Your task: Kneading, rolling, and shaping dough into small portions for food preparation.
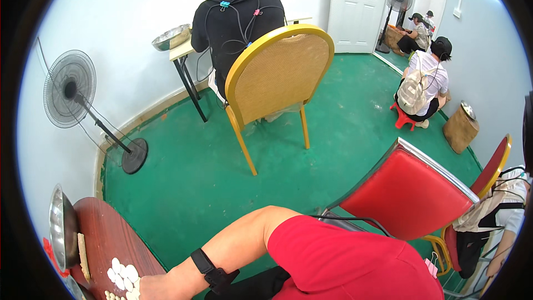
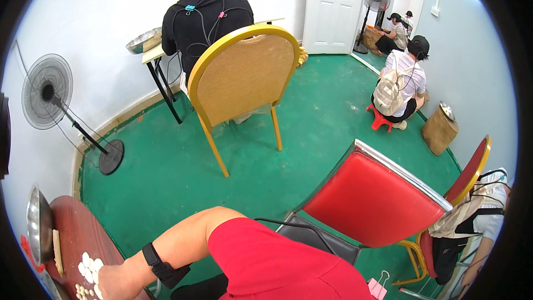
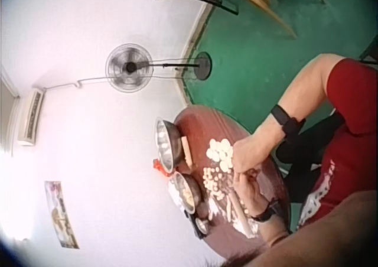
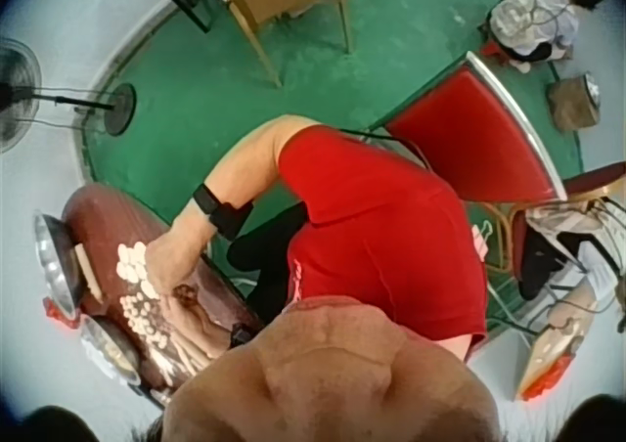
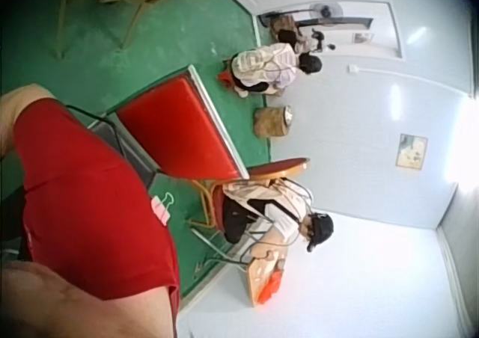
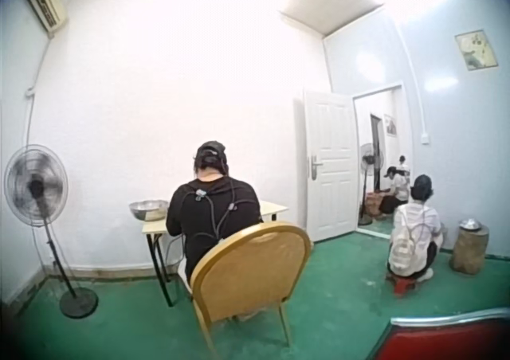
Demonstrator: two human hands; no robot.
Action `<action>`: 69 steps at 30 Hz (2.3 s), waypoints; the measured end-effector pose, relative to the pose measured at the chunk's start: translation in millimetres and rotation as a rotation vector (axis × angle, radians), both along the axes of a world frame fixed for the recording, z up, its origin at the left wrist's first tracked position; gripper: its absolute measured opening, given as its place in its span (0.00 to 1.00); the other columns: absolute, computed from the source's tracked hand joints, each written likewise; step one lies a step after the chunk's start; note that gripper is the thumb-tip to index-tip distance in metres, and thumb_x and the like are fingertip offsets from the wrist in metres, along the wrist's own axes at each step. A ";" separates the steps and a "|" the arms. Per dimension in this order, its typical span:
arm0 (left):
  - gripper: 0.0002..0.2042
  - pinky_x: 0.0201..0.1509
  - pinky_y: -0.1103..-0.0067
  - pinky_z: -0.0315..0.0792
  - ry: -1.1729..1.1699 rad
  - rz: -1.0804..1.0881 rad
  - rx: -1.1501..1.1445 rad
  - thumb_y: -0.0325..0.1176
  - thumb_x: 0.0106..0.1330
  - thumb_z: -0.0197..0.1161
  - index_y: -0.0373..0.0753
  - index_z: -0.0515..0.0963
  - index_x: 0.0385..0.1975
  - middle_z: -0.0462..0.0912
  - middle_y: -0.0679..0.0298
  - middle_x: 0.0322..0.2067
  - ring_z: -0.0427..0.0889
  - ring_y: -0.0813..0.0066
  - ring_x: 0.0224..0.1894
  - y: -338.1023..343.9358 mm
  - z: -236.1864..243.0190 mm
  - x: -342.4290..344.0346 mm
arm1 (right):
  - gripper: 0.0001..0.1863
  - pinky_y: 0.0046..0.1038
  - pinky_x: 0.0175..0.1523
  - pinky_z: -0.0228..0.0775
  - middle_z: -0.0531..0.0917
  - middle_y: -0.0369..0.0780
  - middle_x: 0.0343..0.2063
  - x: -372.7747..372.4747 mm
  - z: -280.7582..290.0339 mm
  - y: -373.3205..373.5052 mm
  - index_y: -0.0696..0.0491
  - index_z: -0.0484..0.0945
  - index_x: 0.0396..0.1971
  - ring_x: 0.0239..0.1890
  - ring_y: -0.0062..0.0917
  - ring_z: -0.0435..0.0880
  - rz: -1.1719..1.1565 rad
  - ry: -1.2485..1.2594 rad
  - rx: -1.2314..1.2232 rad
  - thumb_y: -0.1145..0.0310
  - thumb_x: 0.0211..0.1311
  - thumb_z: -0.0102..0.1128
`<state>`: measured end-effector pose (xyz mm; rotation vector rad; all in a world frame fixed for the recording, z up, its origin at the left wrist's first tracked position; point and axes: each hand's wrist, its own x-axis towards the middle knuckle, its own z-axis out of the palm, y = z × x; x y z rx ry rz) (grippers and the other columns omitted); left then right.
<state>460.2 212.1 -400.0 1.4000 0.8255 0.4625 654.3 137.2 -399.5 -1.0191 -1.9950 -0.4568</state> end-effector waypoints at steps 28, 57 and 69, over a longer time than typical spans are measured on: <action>0.09 0.32 0.81 0.72 0.200 -0.053 0.611 0.29 0.70 0.54 0.29 0.77 0.34 0.81 0.58 0.28 0.78 0.74 0.30 -37.9 27.2 3.7 | 0.13 0.36 0.32 0.72 0.85 0.45 0.23 -13.9 33.1 -7.0 0.59 0.85 0.31 0.25 0.35 0.83 0.100 -0.042 -0.787 0.64 0.59 0.59; 0.11 0.37 0.79 0.70 -0.778 0.276 -0.111 0.37 0.75 0.51 0.41 0.72 0.51 0.68 0.73 0.28 0.68 0.85 0.26 -8.4 83.9 -15.9 | 0.08 0.41 0.38 0.74 0.83 0.50 0.28 -16.6 -12.7 9.4 0.55 0.78 0.31 0.34 0.45 0.83 0.028 0.320 -1.058 0.71 0.51 0.55; 0.14 0.40 0.73 0.79 -0.907 0.480 0.079 0.34 0.70 0.56 0.33 0.73 0.50 0.77 0.64 0.31 0.75 0.79 0.29 -27.1 111.4 -98.5 | 0.11 0.33 0.30 0.74 0.82 0.42 0.18 -82.2 22.6 78.4 0.58 0.81 0.29 0.18 0.29 0.81 0.061 0.233 -1.233 0.65 0.60 0.58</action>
